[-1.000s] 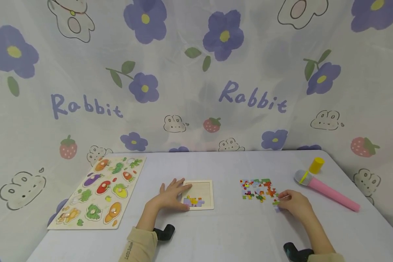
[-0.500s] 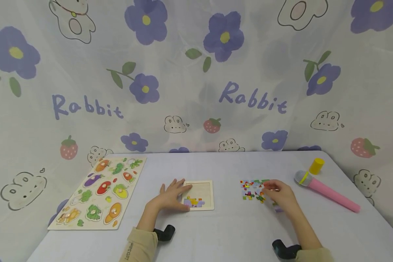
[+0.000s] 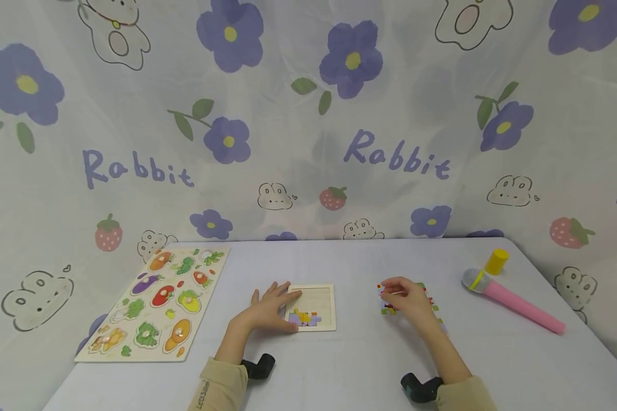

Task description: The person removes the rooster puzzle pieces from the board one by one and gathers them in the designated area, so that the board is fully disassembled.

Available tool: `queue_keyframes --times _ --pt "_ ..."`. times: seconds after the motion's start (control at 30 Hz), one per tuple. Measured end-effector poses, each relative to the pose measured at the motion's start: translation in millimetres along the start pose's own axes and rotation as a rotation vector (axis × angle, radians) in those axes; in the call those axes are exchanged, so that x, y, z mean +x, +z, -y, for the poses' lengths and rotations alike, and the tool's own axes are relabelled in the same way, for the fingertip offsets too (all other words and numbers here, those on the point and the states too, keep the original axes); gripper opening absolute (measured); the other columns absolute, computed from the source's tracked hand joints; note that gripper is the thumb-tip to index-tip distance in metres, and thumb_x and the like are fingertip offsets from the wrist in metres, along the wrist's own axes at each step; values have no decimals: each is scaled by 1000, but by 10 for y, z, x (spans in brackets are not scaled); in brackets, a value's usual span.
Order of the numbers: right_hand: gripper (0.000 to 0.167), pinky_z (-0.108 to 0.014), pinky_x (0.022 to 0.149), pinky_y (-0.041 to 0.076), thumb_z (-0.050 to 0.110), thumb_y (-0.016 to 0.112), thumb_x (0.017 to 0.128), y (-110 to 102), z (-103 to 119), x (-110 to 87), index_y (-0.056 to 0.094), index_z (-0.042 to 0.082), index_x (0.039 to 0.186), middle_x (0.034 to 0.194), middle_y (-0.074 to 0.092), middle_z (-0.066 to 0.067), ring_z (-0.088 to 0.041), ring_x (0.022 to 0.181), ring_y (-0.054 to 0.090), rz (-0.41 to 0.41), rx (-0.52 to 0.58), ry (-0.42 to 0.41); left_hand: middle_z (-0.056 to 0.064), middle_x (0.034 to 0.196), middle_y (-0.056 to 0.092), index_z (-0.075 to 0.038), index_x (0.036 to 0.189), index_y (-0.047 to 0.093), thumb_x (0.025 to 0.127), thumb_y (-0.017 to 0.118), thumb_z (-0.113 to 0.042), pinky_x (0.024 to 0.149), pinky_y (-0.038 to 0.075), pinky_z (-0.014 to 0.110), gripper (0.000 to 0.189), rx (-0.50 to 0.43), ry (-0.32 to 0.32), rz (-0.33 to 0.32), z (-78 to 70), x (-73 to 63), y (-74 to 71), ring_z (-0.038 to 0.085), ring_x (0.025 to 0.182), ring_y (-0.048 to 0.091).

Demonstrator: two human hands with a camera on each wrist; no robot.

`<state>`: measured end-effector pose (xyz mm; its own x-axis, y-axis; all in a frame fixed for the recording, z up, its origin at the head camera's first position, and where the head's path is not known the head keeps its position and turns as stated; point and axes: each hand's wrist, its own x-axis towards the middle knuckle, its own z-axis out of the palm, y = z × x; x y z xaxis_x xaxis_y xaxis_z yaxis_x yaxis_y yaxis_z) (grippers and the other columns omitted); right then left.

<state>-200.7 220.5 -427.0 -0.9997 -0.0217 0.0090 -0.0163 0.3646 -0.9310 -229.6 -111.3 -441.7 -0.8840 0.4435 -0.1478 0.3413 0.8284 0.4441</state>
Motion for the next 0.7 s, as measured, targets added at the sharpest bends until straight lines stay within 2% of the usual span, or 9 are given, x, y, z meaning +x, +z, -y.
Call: queue_keyframes --times 0.33,0.47,0.7 --pt "36 -25 62 47 11 67 83 257 48 79 57 -4 114 93 58 -7 -12 78 54 24 33 28 10 151 25 -20 138 44 69 75 -45 101 -1 69 80 -5 3 -2 11 -4 2 39 139 11" --pt "32 -27 63 47 8 65 83 362 65 106 58 -3 113 93 59 -8 -14 77 54 28 28 41 10 151 25 -20 138 44 70 75 -44 101 -1 69 79 -4 7 -4 13 -5 0 40 139 11" --pt "29 -29 62 48 5 67 82 504 87 129 59 -4 108 89 59 -8 -14 75 56 49 56 17 10 151 24 -20 139 44 73 71 -46 101 -2 69 76 -25 4 10 18 -2 -2 39 139 10"
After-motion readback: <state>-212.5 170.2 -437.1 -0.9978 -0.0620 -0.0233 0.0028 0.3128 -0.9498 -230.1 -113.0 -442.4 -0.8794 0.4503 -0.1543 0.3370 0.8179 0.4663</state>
